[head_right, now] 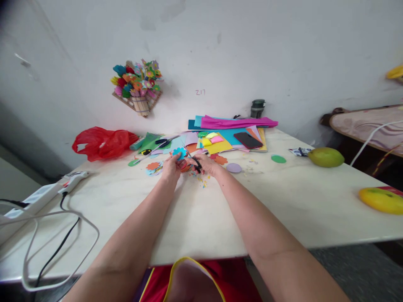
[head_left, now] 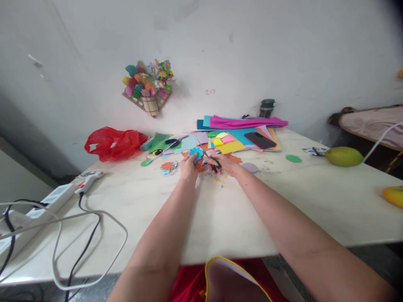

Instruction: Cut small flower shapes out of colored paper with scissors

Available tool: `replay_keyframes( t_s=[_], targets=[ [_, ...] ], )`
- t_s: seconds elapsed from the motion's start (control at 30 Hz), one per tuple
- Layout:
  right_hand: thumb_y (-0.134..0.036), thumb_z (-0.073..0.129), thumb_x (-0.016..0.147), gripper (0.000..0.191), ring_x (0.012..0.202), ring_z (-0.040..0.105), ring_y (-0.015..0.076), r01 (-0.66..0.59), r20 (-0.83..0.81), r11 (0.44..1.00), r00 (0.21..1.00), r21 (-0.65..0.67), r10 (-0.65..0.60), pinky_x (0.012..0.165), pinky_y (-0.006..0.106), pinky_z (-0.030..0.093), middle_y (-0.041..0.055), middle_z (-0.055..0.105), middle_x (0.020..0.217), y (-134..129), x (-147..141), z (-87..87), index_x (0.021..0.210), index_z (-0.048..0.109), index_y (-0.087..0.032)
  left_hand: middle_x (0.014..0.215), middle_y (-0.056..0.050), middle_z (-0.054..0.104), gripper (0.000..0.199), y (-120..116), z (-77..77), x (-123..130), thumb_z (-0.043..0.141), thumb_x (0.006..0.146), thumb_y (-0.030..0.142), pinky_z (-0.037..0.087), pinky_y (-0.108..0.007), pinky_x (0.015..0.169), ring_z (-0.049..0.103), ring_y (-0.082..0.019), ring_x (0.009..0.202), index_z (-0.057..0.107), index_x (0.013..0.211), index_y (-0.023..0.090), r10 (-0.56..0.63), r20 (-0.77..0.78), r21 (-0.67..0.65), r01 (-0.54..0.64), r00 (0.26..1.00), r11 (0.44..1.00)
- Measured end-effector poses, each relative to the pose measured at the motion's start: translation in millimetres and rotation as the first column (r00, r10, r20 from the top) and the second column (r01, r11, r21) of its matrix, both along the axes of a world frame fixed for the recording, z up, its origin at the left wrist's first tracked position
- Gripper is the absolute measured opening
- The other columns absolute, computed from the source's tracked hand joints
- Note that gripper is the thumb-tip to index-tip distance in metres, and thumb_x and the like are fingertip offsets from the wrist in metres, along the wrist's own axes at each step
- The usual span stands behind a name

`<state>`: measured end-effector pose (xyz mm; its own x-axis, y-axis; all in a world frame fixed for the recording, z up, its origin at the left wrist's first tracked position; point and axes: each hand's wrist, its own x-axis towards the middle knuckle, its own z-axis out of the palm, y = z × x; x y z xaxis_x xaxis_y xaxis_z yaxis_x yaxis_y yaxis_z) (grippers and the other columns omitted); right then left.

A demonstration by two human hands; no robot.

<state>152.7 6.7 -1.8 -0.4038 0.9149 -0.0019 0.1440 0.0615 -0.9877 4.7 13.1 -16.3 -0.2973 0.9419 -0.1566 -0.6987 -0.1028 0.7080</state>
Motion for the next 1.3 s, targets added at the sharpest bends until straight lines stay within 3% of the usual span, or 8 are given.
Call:
replay_keyframes(
  t_s=[0.27, 0.47, 0.7, 1.0, 1.3],
  targets=[
    [-0.042, 0.081, 0.089, 0.042, 0.036, 0.051, 0.0068, 0.014, 0.006, 0.999, 1.0, -0.035, -0.013, 0.03, 0.016, 0.026, -0.0034, 0.058, 0.052, -2, -2, 1.9, 0.069, 0.054, -0.018, 0.066, 0.0, 0.072, 0.022, -1, 2.0, 0, 0.082, 0.073, 0.005, 0.06, -0.023, 0.063, 0.073, -0.015, 0.06, 0.064, 0.075, 0.017, 0.006, -0.013, -0.006, -0.006, 1.0, 1.0],
    [-0.04, 0.081, 0.09, 0.036, 0.038, 0.056, 0.0089, -0.004, -0.005, 1.0, 1.0, -0.028, 0.004, 0.03, 0.016, 0.029, -0.0012, 0.063, 0.054, -3, -2, 1.6, 0.074, 0.057, -0.018, 0.069, -0.002, 0.074, 0.017, 3, -2.6, -4, 0.081, 0.072, 0.007, 0.059, -0.023, 0.067, 0.074, -0.016, 0.066, 0.07, 0.08, 0.016, 0.051, -0.03, -0.003, -0.051, 0.998, 0.999],
    [-0.045, 0.077, 0.093, 0.038, 0.041, 0.057, 0.0093, -0.027, 0.007, 1.0, 1.0, 0.004, 0.027, 0.031, 0.016, 0.031, -0.0008, 0.066, 0.056, 0, -2, -1.8, 0.075, 0.058, -0.018, 0.071, -0.003, 0.074, 0.025, 6, -6.1, -6, 0.089, 0.069, 0.01, 0.06, -0.026, 0.069, 0.074, -0.016, 0.064, 0.067, 0.078, 0.017, -0.011, -0.054, -0.013, 0.011, 0.999, 1.0],
    [-0.048, 0.078, 0.09, 0.04, 0.043, 0.058, 0.0109, -0.026, -0.016, 0.997, 1.0, 0.072, 0.027, 0.033, 0.018, 0.034, -0.0002, 0.064, 0.056, 8, -2, -12.2, 0.072, 0.057, -0.019, 0.069, 0.0, 0.072, 0.025, 0, -0.9, 0, 0.086, 0.071, 0.005, 0.061, -0.025, 0.07, 0.071, -0.014, 0.06, 0.064, 0.074, 0.016, -0.016, -0.014, -0.001, 0.016, 1.0, 1.0],
    [-0.052, 0.078, 0.088, 0.043, 0.043, 0.055, 0.0112, -0.029, -0.004, 0.996, 1.0, 0.084, 0.029, 0.033, 0.019, 0.033, -0.001, 0.062, 0.055, 8, -3, -12.7, 0.071, 0.056, -0.02, 0.07, -0.001, 0.073, 0.024, 0, -0.6, 0, 0.087, 0.07, 0.007, 0.062, -0.028, 0.075, 0.077, -0.019, 0.071, 0.066, 0.076, 0.017, -0.021, -0.024, -0.01, 0.021, 0.999, 1.0]
  ],
)
